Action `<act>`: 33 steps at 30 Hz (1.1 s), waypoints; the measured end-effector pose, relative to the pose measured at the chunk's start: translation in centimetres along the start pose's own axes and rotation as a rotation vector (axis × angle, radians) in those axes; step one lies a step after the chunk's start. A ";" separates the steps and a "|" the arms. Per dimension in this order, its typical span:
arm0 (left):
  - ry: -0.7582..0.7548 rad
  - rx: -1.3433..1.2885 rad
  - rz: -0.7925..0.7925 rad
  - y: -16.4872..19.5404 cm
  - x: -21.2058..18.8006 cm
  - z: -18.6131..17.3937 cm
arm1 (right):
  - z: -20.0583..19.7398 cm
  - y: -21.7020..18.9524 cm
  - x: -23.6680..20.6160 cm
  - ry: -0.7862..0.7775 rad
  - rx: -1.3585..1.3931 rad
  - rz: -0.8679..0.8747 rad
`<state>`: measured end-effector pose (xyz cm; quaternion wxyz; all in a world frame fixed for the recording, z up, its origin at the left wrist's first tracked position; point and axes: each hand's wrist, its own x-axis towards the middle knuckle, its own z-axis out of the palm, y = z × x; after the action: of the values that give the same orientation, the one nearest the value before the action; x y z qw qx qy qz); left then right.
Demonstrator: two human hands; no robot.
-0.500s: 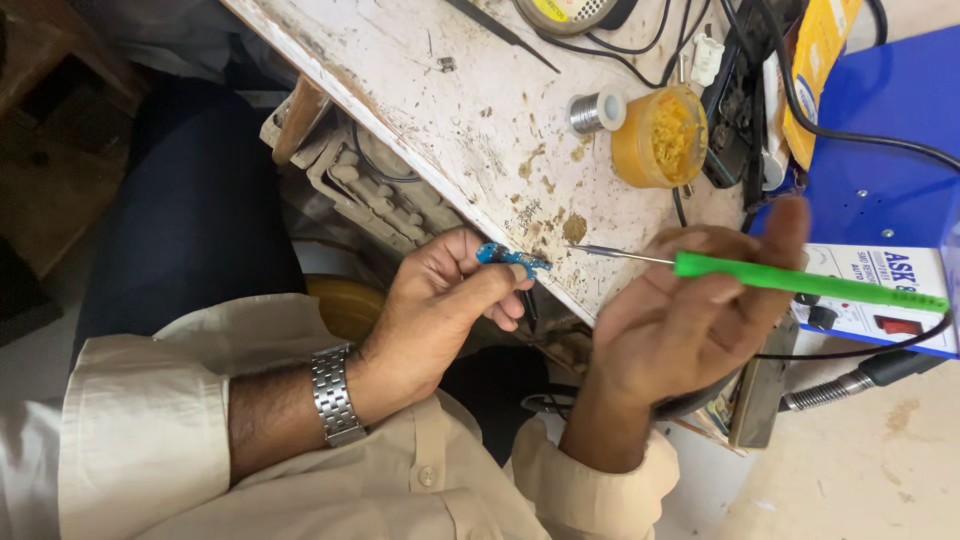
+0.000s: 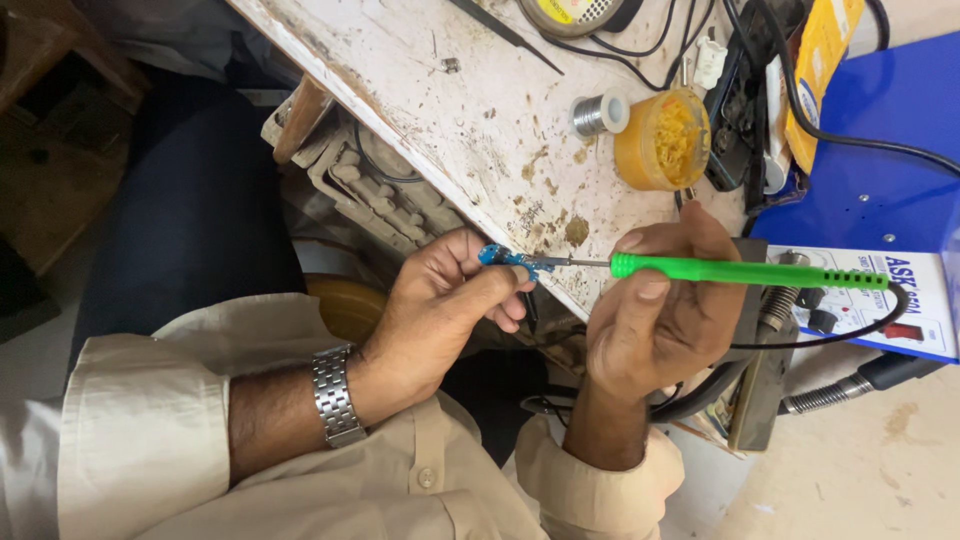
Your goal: The person uses a soldering iron and tweezers to apply solder to a small blue electronic component on a workbench. They repeatedly heat and adjust the component, occasionally using tweezers to position it, then set the soldering iron down.
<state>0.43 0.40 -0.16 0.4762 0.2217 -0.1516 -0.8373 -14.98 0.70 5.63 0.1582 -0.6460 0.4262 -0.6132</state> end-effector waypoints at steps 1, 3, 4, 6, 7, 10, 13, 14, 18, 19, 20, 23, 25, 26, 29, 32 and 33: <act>-0.008 0.005 -0.002 1.2 -0.8 -0.8 | 1.1 -0.6 0.1 0.002 -0.003 -0.001; -0.012 0.005 -0.004 1.0 -0.5 -0.7 | 0.9 -0.3 0.0 0.005 -0.014 0.001; -0.008 0.005 -0.003 1.5 -0.3 -0.8 | 1.3 -0.3 0.4 0.003 -0.015 0.002; -0.003 0.002 -0.005 1.2 0.2 -0.6 | 0.9 0.2 0.7 -0.003 -0.007 0.007; -0.002 0.000 -0.007 1.0 0.6 -0.5 | 0.7 0.5 0.8 -0.006 -0.006 0.011; 0.002 -0.001 -0.006 0.6 0.2 -0.7 | 0.6 0.3 0.3 -0.017 -0.002 0.027; 0.005 0.003 -0.001 0.6 0.1 -0.5 | 0.4 -0.1 0.3 -0.027 -0.007 0.045; 0.005 0.007 -0.003 0.7 0.1 -0.4 | 0.5 -0.1 0.4 -0.026 -0.013 0.048; 0.000 0.012 -0.003 1.0 0.6 -0.4 | 0.8 0.1 0.8 -0.018 -0.009 0.042; -0.001 0.011 -0.007 1.1 0.7 -0.5 | 0.9 0.2 0.8 -0.016 -0.008 0.039; 0.000 0.009 -0.010 1.1 0.7 -0.6 | 1.0 0.2 0.7 -0.015 -0.008 0.036; 0.006 0.021 -0.016 1.2 0.6 -0.8 | 1.3 0.3 0.6 -0.011 -0.017 0.021; 0.008 0.024 -0.017 1.2 0.8 -0.7 | 1.2 0.4 0.7 -0.008 -0.021 0.019; 0.006 0.022 -0.014 1.2 0.9 -0.7 | 1.2 0.4 0.8 -0.005 -0.018 0.021; 0.011 0.023 -0.013 1.0 1.0 -0.5 | 1.1 0.5 0.8 -0.005 -0.014 0.020; 0.011 0.019 -0.011 1.1 1.0 -0.8 | 1.2 0.7 0.7 -0.003 -0.013 0.024; 0.008 0.016 -0.011 1.1 1.0 -0.8 | 1.2 0.6 0.7 -0.002 -0.014 0.023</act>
<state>1.25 -1.08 -0.58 0.4707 0.2296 -0.1550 -0.8377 -14.16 -0.57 5.38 0.1613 -0.6428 0.4376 -0.6077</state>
